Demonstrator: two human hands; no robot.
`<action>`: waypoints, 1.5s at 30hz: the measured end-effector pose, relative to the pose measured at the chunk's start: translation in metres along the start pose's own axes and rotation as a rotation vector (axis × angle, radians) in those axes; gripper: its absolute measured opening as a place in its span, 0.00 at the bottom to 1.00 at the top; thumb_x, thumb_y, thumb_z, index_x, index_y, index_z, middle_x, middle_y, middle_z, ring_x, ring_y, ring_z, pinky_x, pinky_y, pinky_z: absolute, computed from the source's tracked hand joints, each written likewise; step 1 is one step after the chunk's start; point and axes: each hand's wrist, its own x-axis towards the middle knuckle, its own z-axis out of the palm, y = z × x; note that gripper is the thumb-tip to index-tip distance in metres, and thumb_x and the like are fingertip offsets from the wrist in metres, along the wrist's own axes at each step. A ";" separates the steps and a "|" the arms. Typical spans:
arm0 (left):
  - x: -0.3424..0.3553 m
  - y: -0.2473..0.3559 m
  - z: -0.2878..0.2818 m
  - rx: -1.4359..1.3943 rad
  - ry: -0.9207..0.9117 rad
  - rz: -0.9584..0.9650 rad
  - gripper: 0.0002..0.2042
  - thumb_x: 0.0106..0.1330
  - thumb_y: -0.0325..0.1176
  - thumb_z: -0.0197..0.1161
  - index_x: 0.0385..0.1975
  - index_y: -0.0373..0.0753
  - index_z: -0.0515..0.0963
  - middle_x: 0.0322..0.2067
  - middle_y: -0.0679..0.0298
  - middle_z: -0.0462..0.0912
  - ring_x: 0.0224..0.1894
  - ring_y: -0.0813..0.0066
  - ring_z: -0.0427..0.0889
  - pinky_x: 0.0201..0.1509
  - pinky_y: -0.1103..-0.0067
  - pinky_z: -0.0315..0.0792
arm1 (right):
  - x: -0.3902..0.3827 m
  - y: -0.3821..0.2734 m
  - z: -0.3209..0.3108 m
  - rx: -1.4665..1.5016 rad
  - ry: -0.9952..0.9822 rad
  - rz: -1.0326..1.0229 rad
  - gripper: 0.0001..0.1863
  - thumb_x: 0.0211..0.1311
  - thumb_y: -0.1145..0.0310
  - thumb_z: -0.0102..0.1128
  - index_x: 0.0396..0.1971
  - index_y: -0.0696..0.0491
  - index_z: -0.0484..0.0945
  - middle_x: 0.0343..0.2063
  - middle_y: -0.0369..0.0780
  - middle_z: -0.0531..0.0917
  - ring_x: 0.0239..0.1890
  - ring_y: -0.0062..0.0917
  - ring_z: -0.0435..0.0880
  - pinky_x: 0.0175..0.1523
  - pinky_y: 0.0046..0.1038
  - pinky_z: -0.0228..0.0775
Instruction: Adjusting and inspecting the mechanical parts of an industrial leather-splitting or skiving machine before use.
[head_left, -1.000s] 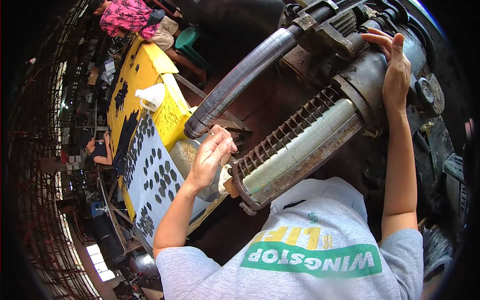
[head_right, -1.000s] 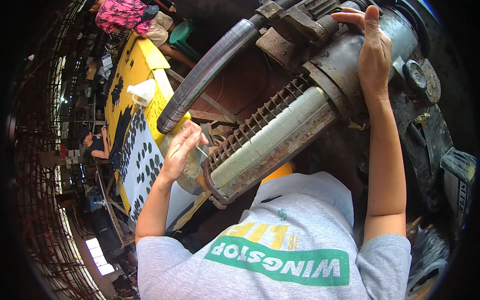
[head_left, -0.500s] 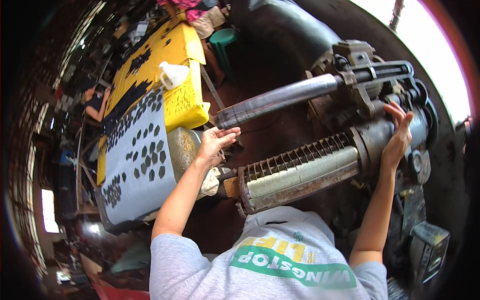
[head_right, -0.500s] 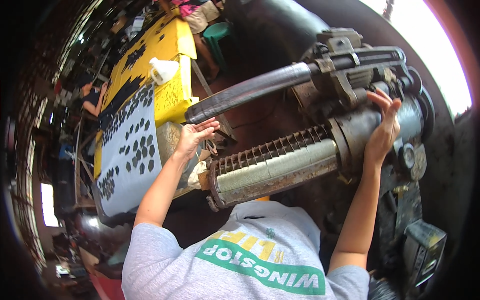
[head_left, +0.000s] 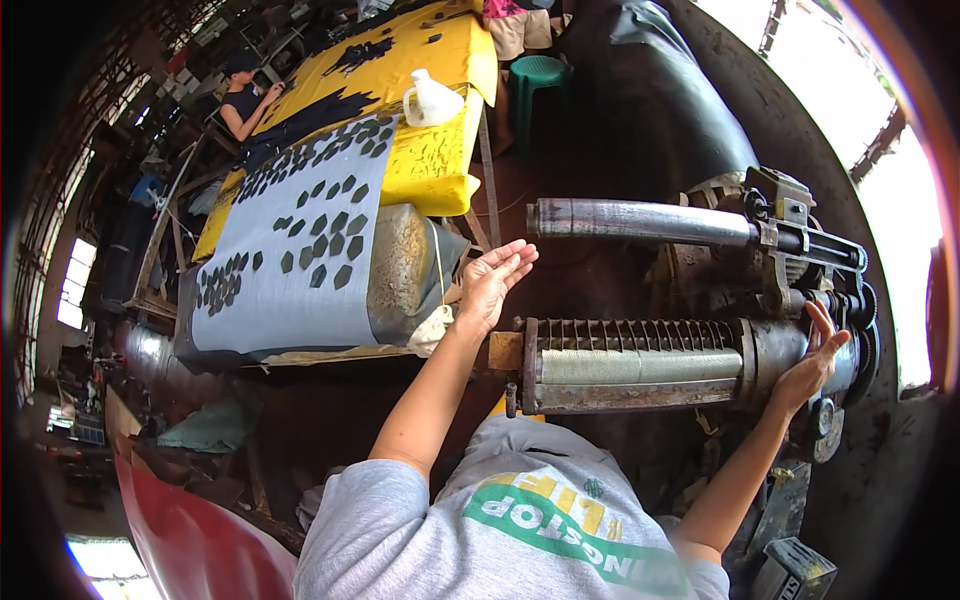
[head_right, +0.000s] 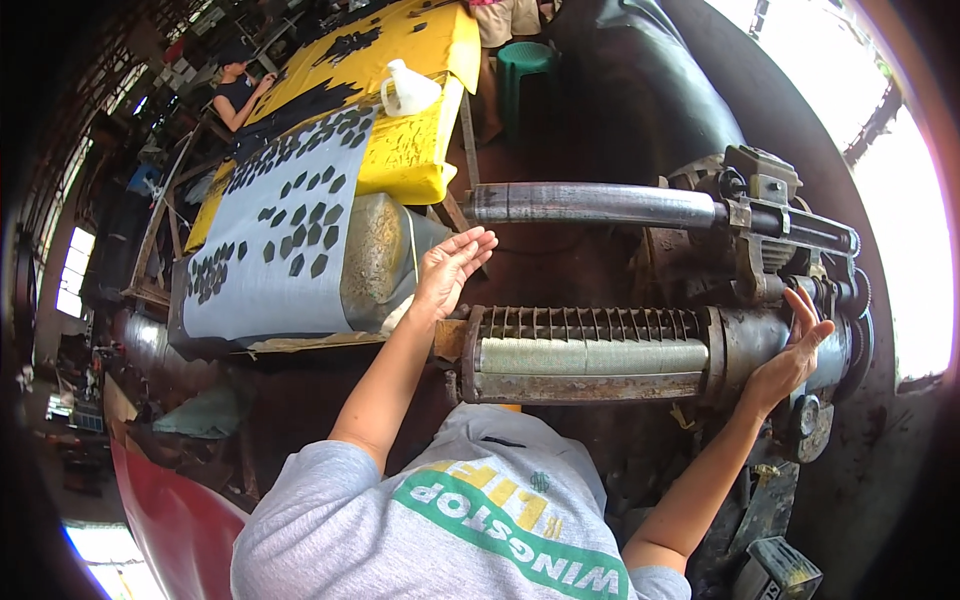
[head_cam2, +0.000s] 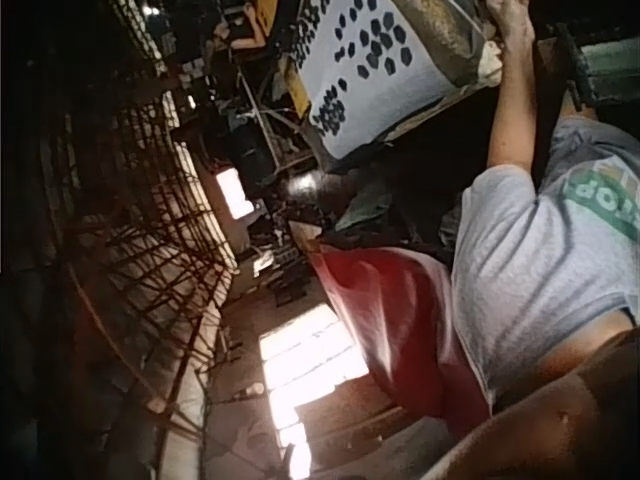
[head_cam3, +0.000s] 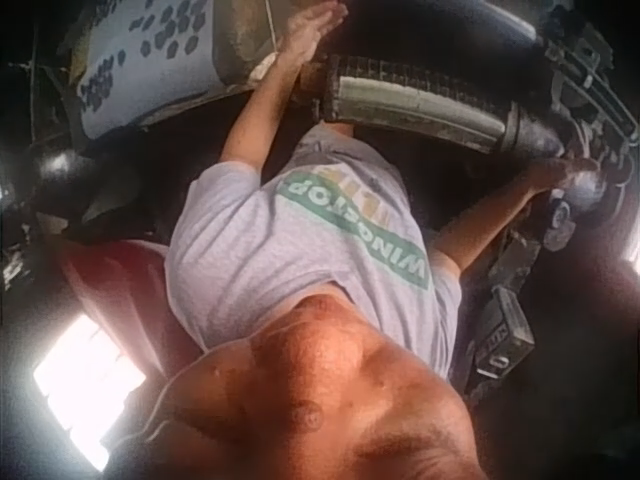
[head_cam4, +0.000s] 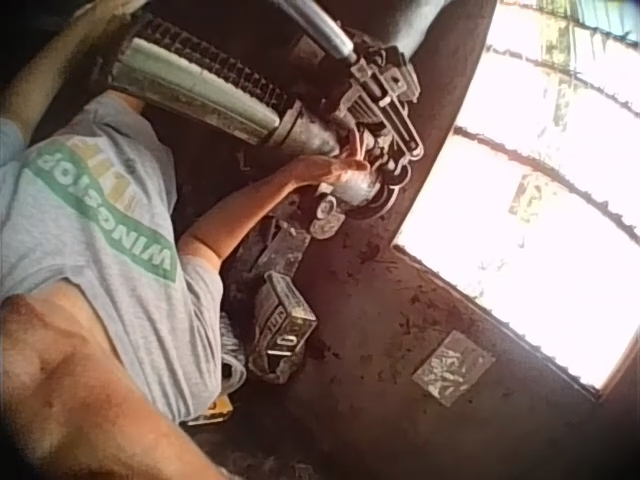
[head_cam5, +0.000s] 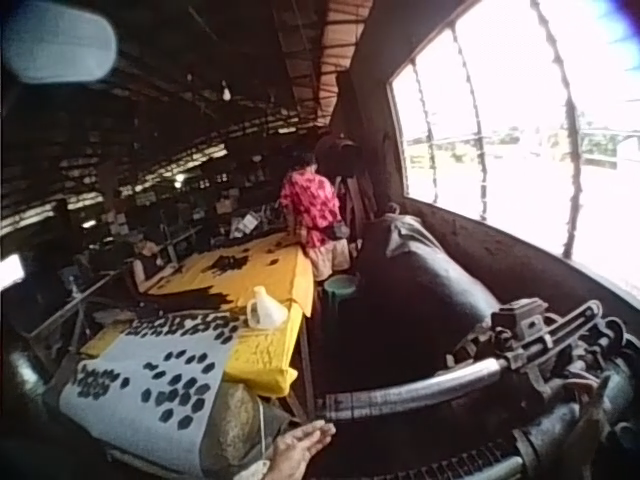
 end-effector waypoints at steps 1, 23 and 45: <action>0.000 0.001 0.000 -0.032 -0.014 0.014 0.11 0.64 0.25 0.55 0.45 0.31 0.74 0.44 0.53 0.79 0.48 0.66 0.79 0.54 0.75 0.73 | 0.001 -0.001 0.001 0.006 0.005 0.001 0.40 0.70 0.44 0.21 0.36 0.66 0.77 0.48 0.47 0.75 0.57 0.34 0.68 0.68 0.35 0.48; -0.020 -0.028 -0.009 -0.016 0.099 0.115 0.19 0.68 0.43 0.53 0.16 0.41 0.68 0.14 0.68 0.69 0.17 0.79 0.72 0.33 0.76 0.77 | 0.008 0.029 -0.011 0.041 -0.055 -0.008 0.41 0.69 0.43 0.20 0.38 0.64 0.77 0.50 0.47 0.74 0.57 0.34 0.67 0.67 0.35 0.49; -0.001 -0.032 -0.015 0.342 0.298 0.097 0.12 0.53 0.33 0.71 0.27 0.34 0.75 0.26 0.65 0.81 0.28 0.82 0.80 0.30 0.88 0.72 | 0.000 0.016 -0.007 0.042 -0.037 0.003 0.38 0.70 0.46 0.24 0.35 0.65 0.78 0.46 0.45 0.76 0.53 0.31 0.70 0.66 0.34 0.50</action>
